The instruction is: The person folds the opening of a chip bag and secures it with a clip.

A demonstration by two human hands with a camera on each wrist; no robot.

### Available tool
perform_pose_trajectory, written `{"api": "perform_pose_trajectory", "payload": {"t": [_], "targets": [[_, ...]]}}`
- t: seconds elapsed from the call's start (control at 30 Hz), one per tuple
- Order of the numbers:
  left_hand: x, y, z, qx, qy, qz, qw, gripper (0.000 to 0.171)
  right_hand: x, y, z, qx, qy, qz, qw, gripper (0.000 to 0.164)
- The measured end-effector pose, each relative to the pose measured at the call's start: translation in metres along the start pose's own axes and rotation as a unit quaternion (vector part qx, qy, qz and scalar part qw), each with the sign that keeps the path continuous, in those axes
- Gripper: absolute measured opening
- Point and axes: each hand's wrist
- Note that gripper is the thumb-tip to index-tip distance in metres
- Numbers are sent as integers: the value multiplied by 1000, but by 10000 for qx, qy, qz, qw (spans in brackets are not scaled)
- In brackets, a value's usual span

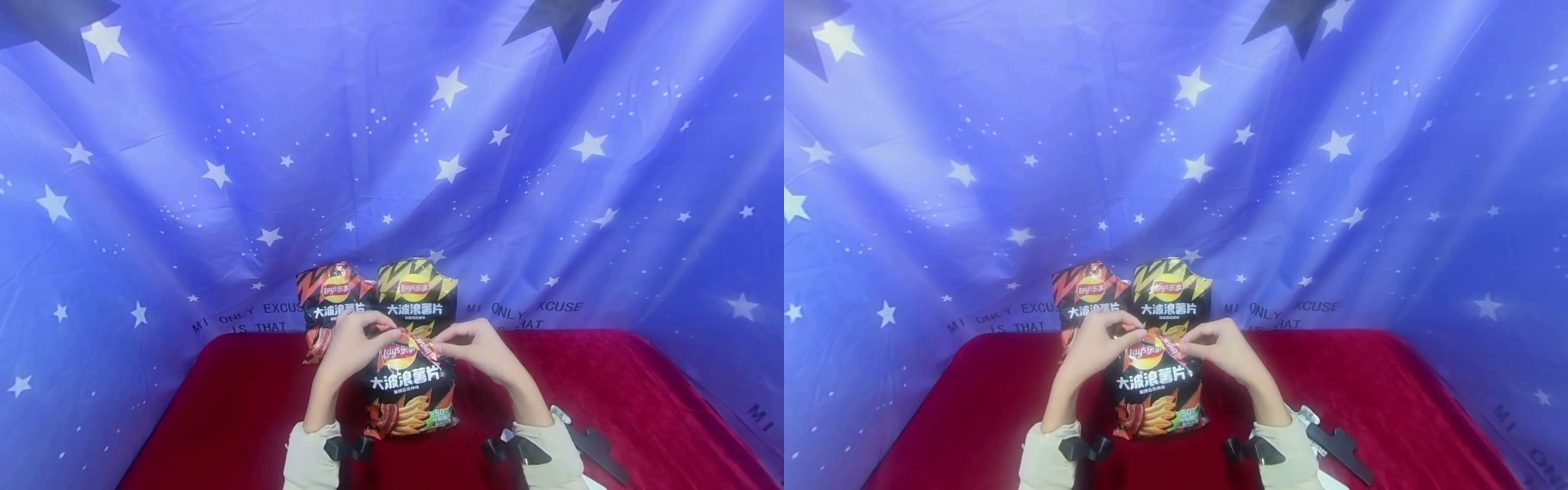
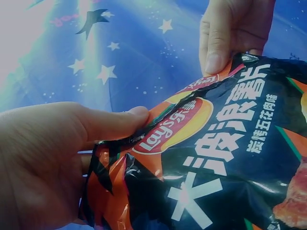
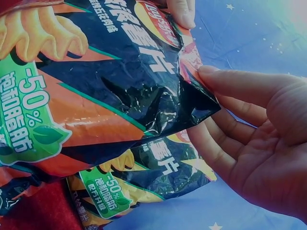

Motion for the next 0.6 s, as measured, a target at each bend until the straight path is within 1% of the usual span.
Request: {"api": "perform_pose_trajectory", "payload": {"t": [0.17, 0.3, 0.47, 0.6], "targets": [[0, 3, -3, -35, -121, -128, 9998, 6, 0, -1, -1, -98, 20, 4, 9999, 14], [-1, 6, -5, -59, -170, -227, 9996, 5, 0, 0, -1, -74, 25, 6, 10000, 13], [0, 10, -3, -73, -93, -344, 9993, 5, 2, 1, -4, -49, -15, -47, 10000, 13], [1, 12, 0, -40, -62, -340, 9994, 5, 3, 3, -6, -91, 12, -111, 9999, 14]]}}
Point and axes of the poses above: each hand's wrist, its own x-axis towards the middle knuckle, its own y-axis out of the palm, z = x × y, and after that the axes turned 9 degrees about x, right-handed
